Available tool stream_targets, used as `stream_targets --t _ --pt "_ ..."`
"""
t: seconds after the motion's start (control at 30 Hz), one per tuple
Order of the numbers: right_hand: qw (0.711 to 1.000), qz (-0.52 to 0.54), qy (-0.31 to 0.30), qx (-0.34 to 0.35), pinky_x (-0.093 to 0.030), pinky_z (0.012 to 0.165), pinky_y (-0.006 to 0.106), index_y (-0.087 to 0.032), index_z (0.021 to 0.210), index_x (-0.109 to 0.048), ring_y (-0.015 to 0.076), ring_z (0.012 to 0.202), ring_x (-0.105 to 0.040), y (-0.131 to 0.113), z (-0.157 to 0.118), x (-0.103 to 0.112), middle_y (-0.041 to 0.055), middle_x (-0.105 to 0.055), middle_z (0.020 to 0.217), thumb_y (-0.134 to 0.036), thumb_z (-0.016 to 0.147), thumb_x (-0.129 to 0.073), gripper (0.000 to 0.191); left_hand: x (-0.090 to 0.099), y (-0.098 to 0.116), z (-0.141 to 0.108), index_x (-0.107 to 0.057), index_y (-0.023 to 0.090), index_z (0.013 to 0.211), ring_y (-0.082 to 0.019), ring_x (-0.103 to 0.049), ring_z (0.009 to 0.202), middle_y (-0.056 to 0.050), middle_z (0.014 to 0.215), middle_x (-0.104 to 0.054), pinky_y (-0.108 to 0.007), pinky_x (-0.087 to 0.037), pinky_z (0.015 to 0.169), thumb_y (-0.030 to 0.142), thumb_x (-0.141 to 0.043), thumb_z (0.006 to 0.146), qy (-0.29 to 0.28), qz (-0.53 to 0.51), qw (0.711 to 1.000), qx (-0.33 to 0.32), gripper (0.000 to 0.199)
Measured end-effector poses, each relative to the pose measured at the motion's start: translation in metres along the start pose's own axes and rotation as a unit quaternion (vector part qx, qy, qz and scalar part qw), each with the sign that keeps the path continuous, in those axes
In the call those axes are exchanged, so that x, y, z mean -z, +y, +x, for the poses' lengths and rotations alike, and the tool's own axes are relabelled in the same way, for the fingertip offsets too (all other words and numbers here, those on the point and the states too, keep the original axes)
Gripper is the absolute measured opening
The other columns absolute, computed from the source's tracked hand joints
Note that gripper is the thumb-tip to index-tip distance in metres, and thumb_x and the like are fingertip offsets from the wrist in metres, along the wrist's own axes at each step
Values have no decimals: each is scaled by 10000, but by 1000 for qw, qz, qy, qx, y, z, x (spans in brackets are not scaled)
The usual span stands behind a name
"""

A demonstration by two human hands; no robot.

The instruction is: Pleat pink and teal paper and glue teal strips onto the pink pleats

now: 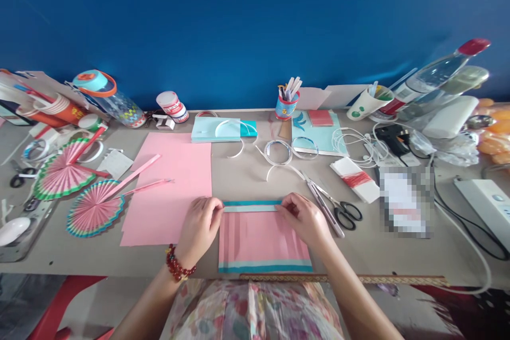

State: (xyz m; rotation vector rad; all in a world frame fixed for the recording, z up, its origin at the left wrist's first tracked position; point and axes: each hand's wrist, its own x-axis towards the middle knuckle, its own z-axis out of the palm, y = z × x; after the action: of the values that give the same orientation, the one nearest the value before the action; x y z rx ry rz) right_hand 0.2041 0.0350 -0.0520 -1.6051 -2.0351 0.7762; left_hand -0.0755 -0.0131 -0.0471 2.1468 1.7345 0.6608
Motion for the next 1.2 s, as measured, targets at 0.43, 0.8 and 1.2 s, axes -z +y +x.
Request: stream_targets --t 0.43,0.8,1.2 --pt "1000 -15 11 1 -408 633 266 -234 729 -519 171 687 -590 -3 1 -4 0 -620 730 -322 864 -555 165 -8 -2 6 -475 221 854 -211 -580 771 -16 791 -590 -366 -456 751 89 -492 868 21 37 999 19 133" --pt "999 -31 0 -10 -394 643 268 -229 734 -516 171 704 -585 -2 3 -6 1 -617 749 -336 867 -564 177 -11 -1 5 -462 223 833 -210 -561 763 -10 770 -566 -363 -444 749 74 -500 853 24 46 998 26 156" --pt "999 -35 1 -10 -384 644 263 -225 734 -511 165 701 -577 -4 3 -7 0 -610 744 -333 872 -553 180 -15 -1 6 -446 225 818 -213 -560 762 -7 758 -549 -362 -433 749 71 -514 840 23 59 998 30 170"
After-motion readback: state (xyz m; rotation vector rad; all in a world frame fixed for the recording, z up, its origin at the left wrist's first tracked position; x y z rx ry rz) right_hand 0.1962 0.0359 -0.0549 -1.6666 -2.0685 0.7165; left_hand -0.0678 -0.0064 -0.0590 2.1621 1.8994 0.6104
